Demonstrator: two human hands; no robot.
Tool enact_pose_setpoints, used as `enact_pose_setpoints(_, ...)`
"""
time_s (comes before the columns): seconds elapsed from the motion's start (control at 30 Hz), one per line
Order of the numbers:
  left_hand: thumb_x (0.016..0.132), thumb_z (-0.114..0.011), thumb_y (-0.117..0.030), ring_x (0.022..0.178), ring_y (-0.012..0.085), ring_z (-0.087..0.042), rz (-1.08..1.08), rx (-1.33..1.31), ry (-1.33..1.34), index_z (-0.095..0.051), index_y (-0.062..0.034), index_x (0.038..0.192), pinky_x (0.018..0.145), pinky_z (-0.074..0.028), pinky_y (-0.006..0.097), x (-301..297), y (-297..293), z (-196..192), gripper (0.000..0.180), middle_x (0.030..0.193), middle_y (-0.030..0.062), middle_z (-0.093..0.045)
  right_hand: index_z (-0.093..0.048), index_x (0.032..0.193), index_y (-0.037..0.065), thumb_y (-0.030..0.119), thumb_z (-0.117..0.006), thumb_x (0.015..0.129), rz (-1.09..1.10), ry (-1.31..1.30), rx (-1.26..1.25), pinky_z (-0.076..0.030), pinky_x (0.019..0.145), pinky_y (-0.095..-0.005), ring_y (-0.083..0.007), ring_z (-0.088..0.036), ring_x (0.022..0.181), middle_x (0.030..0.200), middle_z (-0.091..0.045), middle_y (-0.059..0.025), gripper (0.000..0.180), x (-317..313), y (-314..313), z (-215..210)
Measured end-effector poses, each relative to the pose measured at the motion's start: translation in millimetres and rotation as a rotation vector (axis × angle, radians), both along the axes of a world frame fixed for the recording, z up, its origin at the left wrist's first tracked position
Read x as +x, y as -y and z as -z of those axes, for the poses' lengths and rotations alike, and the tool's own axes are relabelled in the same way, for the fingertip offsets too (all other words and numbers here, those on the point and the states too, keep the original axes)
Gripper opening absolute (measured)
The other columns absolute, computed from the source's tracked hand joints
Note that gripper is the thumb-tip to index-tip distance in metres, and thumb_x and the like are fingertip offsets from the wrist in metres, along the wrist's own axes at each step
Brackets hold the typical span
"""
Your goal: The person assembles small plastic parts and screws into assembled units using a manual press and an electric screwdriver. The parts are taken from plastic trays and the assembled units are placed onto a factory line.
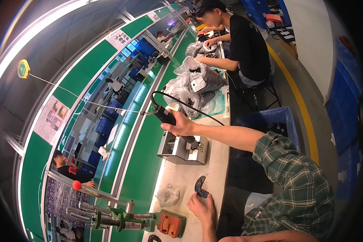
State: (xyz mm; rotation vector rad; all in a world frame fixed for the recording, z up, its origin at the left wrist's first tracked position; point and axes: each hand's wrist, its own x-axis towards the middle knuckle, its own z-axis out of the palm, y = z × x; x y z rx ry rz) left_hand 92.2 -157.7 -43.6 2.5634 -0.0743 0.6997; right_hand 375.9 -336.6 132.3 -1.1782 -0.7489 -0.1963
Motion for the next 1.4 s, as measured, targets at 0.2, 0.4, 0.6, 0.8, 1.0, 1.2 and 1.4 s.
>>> enact_pose_setpoints(0.2, 0.082, -0.086, -0.018, 0.116, 0.0426, -0.053, 0.002, 0.000, -0.007, -0.060, 0.0057, 0.127, 0.103, -0.043, 0.051, 1, -2, 0, 0.058, 0.123, 0.0239, -0.061, -0.047, 0.108, 0.005, 0.047, -0.075, 0.095, 0.006, 0.019, 0.025, -0.046, 0.043, -0.0261, -0.0090, -0.056, 0.047, 0.075, -0.057, -0.0029, 0.052, 7, -1, 5)
enact_pose_setpoints(0.4, 0.081, -0.086, -0.019, 0.115, 0.0423, -0.053, 0.003, 0.004, 0.004, -0.060, 0.0057, 0.127, 0.103, -0.043, 0.051, 1, -4, 0, 0.058, 0.124, 0.0240, -0.061, -0.047, 0.107, 0.006, 0.048, -0.076, 0.094, 0.009, 0.007, -0.007, -0.047, 0.044, -0.0262, -0.0090, -0.057, 0.048, 0.076, -0.057, -0.0029, 0.053, -1, -2, 4)
enact_pose_setpoints(0.6, 0.085, -0.084, -0.024, 0.119, 0.0430, -0.053, 0.014, -0.095, 0.012, -0.062, 0.0042, 0.126, 0.105, -0.043, 0.052, -1, 1, -1, 0.054, 0.126, 0.0232, -0.061, -0.052, 0.118, 0.002, 0.049, -0.076, 0.093, 0.110, 0.164, -0.146, -0.048, 0.048, -0.0269, -0.0107, -0.058, 0.051, 0.077, -0.062, -0.0038, 0.058, -17, 3, 9)
enact_pose_setpoints(0.8, 0.087, -0.082, -0.023, 0.116, 0.0372, -0.058, -0.010, -0.016, 0.026, -0.068, -0.0042, 0.122, 0.099, -0.045, 0.048, -4, 5, -5, 0.043, 0.126, 0.0165, -0.064, -0.056, 0.121, 0.001, 0.040, -0.076, 0.095, -0.059, -0.066, -0.084, -0.050, 0.048, -0.0276, -0.0087, -0.058, 0.052, 0.074, -0.059, -0.0016, 0.050, -54, 6, 9)
enact_pose_setpoints(1.0, 0.090, -0.079, -0.020, 0.113, 0.0317, -0.060, -0.011, 0.009, 0.003, -0.072, -0.0058, 0.118, 0.096, -0.046, 0.044, 2, 11, -12, 0.032, 0.125, 0.0092, -0.068, -0.056, 0.115, -0.001, 0.016, -0.067, 0.097, -0.287, -0.166, 0.083, -0.047, 0.048, -0.0267, -0.0097, -0.056, 0.051, 0.071, -0.060, -0.0047, 0.027, -119, -16, 10)
enact_pose_setpoints(1.2, 0.091, -0.076, -0.018, 0.114, 0.0336, -0.060, -0.003, -0.023, -0.005, -0.069, -0.0026, 0.125, 0.095, -0.047, 0.045, -1, 15, -16, 0.038, 0.132, 0.0117, -0.066, -0.055, 0.107, 0.001, 0.010, -0.070, 0.094, -0.280, -0.191, 0.070, -0.047, 0.049, -0.0266, -0.0096, -0.056, 0.052, 0.073, -0.059, -0.0026, 0.023, -129, -70, 35)
enact_pose_setpoints(1.4, 0.092, -0.073, -0.020, 0.117, 0.0348, -0.058, 0.023, 0.002, -0.035, -0.065, -0.0005, 0.131, 0.094, -0.046, 0.046, -2, 18, -22, 0.044, 0.138, 0.0123, -0.063, -0.056, 0.106, 0.001, 0.010, -0.071, 0.093, -0.231, -0.208, 0.033, -0.048, 0.049, -0.0266, -0.0092, -0.056, 0.052, 0.073, -0.059, -0.0026, 0.022, -128, -84, 51)
